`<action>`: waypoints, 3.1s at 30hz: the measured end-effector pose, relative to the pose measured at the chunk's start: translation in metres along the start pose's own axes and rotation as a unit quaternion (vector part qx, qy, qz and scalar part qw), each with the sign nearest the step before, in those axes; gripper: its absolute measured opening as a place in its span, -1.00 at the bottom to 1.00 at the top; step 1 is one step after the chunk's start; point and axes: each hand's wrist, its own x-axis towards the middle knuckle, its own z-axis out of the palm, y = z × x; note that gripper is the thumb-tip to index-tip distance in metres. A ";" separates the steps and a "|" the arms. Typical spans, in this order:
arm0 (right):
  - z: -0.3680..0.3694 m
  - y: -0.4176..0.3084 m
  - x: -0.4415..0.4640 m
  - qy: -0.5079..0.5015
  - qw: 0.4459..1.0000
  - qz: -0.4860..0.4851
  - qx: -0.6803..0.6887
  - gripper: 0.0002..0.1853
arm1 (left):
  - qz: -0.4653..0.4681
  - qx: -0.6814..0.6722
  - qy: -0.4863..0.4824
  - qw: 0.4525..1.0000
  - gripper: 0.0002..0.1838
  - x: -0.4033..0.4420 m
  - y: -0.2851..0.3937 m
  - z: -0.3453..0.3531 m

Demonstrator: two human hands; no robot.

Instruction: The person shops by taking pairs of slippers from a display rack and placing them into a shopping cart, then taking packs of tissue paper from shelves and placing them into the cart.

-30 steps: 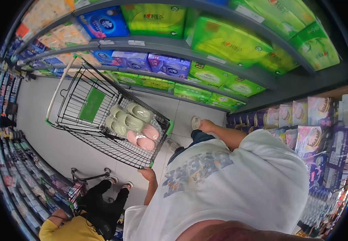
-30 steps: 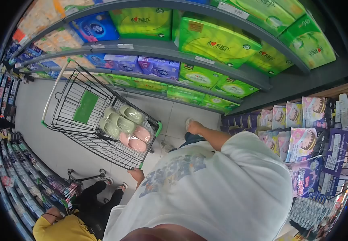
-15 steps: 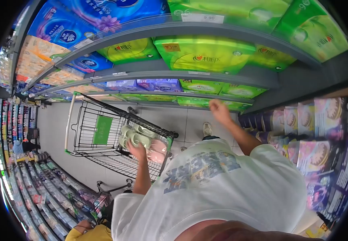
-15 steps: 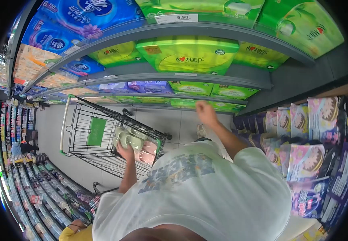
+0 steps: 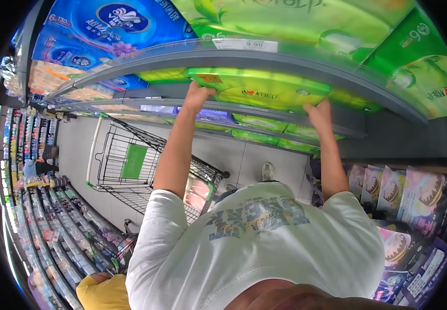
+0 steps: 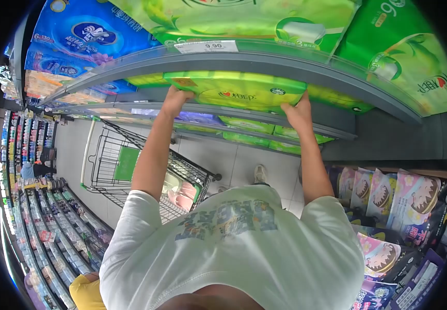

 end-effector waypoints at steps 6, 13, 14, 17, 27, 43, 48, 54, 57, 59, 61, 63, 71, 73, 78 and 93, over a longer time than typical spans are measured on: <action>-0.001 0.003 0.004 -0.038 0.999 0.024 0.022 -0.49 | -0.066 0.018 -0.016 0.998 -0.55 -0.007 0.018 -0.002; 0.013 0.001 -0.038 0.009 0.994 -0.102 -0.023 -0.61 | 0.038 -0.102 0.063 0.992 -0.63 -0.038 -0.020 0.003; 0.014 -0.005 -0.047 0.020 0.995 -0.095 -0.040 -0.53 | 0.075 -0.123 0.062 0.988 -0.62 -0.039 -0.030 0.003; 0.014 0.000 -0.053 0.023 0.976 -0.188 -0.112 -0.54 | 0.091 -0.169 0.053 0.980 -0.63 -0.051 -0.040 0.006; -0.009 0.033 -0.096 -0.011 0.982 -0.153 -0.114 -0.58 | 0.155 -0.309 0.109 0.932 -0.70 -0.147 -0.059 -0.033; 0.222 -0.027 -0.164 -0.388 0.896 -0.213 -0.017 -0.47 | 0.333 -0.405 0.277 0.805 -0.56 -0.398 -0.128 -0.226; 0.342 -0.093 -0.235 -0.430 0.888 -0.139 0.088 -0.49 | 0.145 -0.373 0.447 0.800 -0.51 -0.464 -0.193 -0.262; 0.451 -0.051 -0.292 -0.539 0.842 -0.008 -0.010 -0.43 | -0.090 -0.379 0.504 0.771 -0.45 -0.501 -0.272 -0.259; 0.473 -0.016 -0.305 -0.574 0.810 -0.011 -0.117 -0.37 | -0.140 -0.356 0.492 0.783 -0.38 -0.508 -0.298 -0.255; 0.485 0.008 -0.308 -0.570 0.803 0.051 -0.164 -0.28 | -0.201 -0.330 0.482 0.786 -0.38 -0.511 -0.329 -0.253; 0.495 0.033 -0.306 -0.575 0.794 0.036 -0.193 -0.25 | -0.219 -0.339 0.470 0.785 -0.38 -0.506 -0.329 -0.252; 0.505 0.039 -0.302 -0.579 0.784 0.020 -0.221 -0.21 | -0.262 -0.285 0.472 0.792 -0.40 -0.498 -0.323 -0.255; 0.610 0.092 -0.284 -0.608 0.737 0.012 -0.297 -0.14 | -0.273 -0.335 0.468 0.771 -0.37 -0.459 -0.405 -0.307; 0.642 0.087 -0.284 -0.621 0.741 0.022 -0.254 -0.15 | -0.305 -0.255 0.525 0.752 -0.39 -0.444 -0.427 -0.333; 0.708 0.100 -0.271 -0.639 0.752 0.124 -0.103 -0.12 | -0.295 -0.262 0.513 0.762 -0.42 -0.427 -0.440 -0.407; 0.436 0.167 -0.380 -0.716 0.496 -0.074 -0.486 -0.69 | -0.235 0.086 0.024 0.968 -0.46 -0.446 -0.593 -0.131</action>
